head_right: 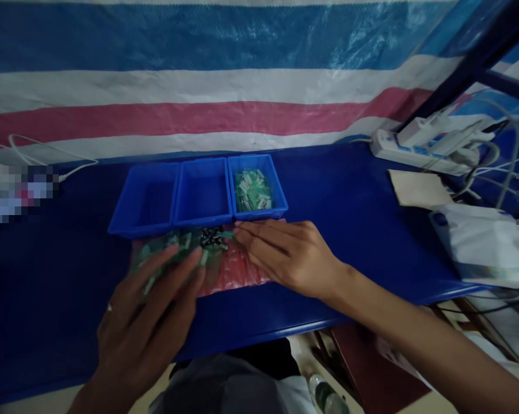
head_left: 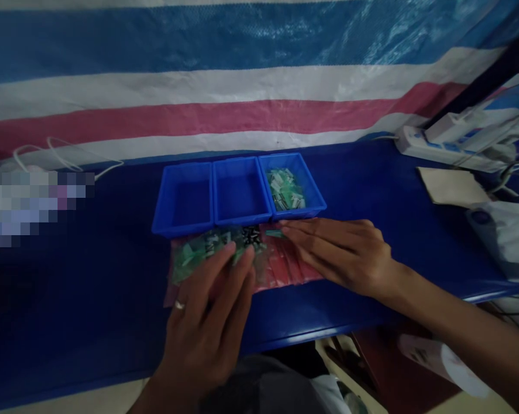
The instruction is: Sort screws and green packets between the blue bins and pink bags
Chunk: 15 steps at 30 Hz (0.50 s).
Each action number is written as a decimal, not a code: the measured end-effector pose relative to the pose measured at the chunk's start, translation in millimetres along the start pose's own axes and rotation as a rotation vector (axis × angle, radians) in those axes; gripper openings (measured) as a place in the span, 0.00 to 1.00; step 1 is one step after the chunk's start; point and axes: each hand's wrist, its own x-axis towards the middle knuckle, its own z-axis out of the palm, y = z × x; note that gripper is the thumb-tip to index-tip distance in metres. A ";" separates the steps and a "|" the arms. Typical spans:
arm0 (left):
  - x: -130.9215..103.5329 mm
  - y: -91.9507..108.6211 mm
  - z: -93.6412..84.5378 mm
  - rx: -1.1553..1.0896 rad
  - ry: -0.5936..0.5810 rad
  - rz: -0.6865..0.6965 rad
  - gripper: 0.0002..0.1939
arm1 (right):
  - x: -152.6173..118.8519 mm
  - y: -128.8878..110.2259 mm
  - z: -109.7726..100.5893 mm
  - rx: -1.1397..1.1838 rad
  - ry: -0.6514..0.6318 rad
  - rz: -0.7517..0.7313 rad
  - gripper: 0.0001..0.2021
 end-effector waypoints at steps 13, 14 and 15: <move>-8.2 10.7 0.3 -0.100 -0.038 -0.032 0.16 | 16.5 -6.4 15.0 0.093 -0.053 -0.105 0.11; -6.7 10.4 1.2 -0.089 -0.050 -0.029 0.16 | 18.9 1.0 9.3 0.112 -0.030 -0.077 0.09; -4.8 10.3 2.9 -0.074 -0.064 -0.023 0.16 | 22.4 11.0 3.8 0.128 -0.007 -0.040 0.08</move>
